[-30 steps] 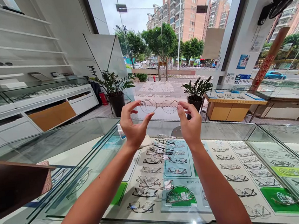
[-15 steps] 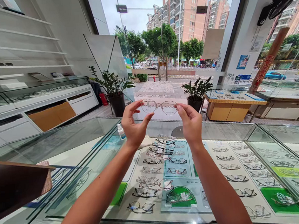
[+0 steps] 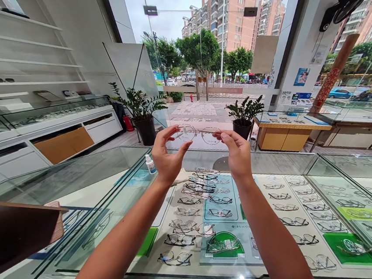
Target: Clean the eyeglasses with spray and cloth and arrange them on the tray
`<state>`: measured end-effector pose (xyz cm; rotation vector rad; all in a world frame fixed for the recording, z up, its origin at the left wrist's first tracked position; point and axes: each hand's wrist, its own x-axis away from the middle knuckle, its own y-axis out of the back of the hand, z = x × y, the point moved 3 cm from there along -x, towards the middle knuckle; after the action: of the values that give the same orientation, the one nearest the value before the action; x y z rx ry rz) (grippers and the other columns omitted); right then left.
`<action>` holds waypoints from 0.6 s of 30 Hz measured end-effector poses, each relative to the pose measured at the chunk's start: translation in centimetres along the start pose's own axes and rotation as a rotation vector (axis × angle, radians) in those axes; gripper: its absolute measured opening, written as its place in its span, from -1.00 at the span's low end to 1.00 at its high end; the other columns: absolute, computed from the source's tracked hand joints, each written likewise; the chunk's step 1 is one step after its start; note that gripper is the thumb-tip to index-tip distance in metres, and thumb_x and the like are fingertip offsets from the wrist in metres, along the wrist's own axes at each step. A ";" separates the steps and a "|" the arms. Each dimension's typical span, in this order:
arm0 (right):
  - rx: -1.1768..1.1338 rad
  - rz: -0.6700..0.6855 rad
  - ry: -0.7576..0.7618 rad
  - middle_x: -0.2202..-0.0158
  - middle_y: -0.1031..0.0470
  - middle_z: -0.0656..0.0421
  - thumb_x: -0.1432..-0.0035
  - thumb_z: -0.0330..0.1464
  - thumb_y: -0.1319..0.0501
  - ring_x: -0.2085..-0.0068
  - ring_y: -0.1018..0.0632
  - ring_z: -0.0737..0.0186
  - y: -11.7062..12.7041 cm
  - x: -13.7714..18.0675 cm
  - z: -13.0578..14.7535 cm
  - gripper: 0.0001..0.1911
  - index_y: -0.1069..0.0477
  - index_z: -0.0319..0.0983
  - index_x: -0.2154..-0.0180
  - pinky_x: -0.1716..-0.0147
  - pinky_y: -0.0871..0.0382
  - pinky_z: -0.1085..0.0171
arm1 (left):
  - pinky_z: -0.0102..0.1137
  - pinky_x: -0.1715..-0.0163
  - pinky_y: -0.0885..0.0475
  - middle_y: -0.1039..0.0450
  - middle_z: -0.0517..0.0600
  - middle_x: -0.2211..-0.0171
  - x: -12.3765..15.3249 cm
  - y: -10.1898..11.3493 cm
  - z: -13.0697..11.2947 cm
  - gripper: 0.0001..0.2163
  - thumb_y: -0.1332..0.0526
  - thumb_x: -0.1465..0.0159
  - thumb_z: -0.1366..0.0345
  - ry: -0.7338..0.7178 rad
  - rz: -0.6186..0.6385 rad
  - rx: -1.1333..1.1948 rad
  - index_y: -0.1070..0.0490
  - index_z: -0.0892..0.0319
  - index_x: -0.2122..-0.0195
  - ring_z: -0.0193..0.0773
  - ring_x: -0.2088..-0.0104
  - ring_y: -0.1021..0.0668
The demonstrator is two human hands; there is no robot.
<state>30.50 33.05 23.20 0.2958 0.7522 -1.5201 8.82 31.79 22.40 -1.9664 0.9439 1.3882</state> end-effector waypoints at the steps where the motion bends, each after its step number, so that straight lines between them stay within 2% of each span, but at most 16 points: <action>1: 0.026 0.000 0.003 0.10 -0.75 0.10 -0.31 -0.21 -0.35 0.01 -0.68 0.08 0.2 -0.1 0.0 -0.80 -0.72 -0.13 0.16 -0.10 -0.47 0.05 | -0.23 0.09 -0.57 -0.64 0.12 -0.09 -0.1 0.0 0.0 -0.51 -0.51 -0.29 0.07 -0.002 0.007 -0.005 -0.50 0.09 -0.18 -0.12 -0.05 -0.66; 6: 0.251 -0.025 0.133 -0.01 -0.70 0.09 -0.28 -0.19 -0.37 -0.04 -0.63 0.05 1.1 -0.4 0.6 -0.77 -0.66 -0.10 0.07 -0.12 -0.47 0.01 | -0.21 0.04 -0.58 -0.63 0.12 -0.10 -0.6 0.3 -0.1 -0.51 -0.49 -0.31 0.06 -0.050 0.092 -0.043 -0.49 0.08 -0.19 -0.10 -0.09 -0.64; 11: 0.462 0.114 0.261 0.02 -0.68 0.09 -0.30 -0.21 -0.37 -0.10 -0.61 -0.01 0.6 -0.1 1.7 -0.86 -0.67 -0.08 0.16 -0.17 -0.42 -0.05 | -0.12 -0.12 -0.60 -0.62 0.13 -0.13 -0.8 0.2 -0.7 -0.51 -0.46 -0.33 0.07 -0.173 0.241 -0.055 -0.48 0.07 -0.23 -0.05 -0.16 -0.63; 15: 0.543 0.179 0.279 0.07 -0.69 0.09 -0.31 -0.23 -0.37 -0.05 -0.63 -0.02 0.4 -0.2 1.6 -0.88 -0.66 -0.09 0.26 -0.17 -0.41 -0.08 | -0.10 -0.17 -0.59 -0.63 0.12 -0.13 -0.9 0.2 -1.4 -0.51 -0.48 -0.32 0.11 -0.225 0.273 -0.047 -0.48 0.06 -0.24 -0.05 -0.15 -0.64; 18: 0.537 0.231 0.255 0.09 -0.69 0.09 -0.33 -0.21 -0.37 -0.03 -0.63 0.00 0.7 -0.4 1.3 -0.85 -0.65 -0.10 0.28 -0.15 -0.42 -0.05 | -0.15 -0.09 -0.63 -0.63 0.12 -0.12 -1.0 0.2 -1.7 -0.51 -0.48 -0.32 0.13 -0.224 0.285 -0.019 -0.49 0.06 -0.23 -0.06 -0.13 -0.65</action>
<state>31.51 32.59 24.26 0.9602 0.4714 -1.4554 9.37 30.60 23.88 -1.6917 1.1384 1.7384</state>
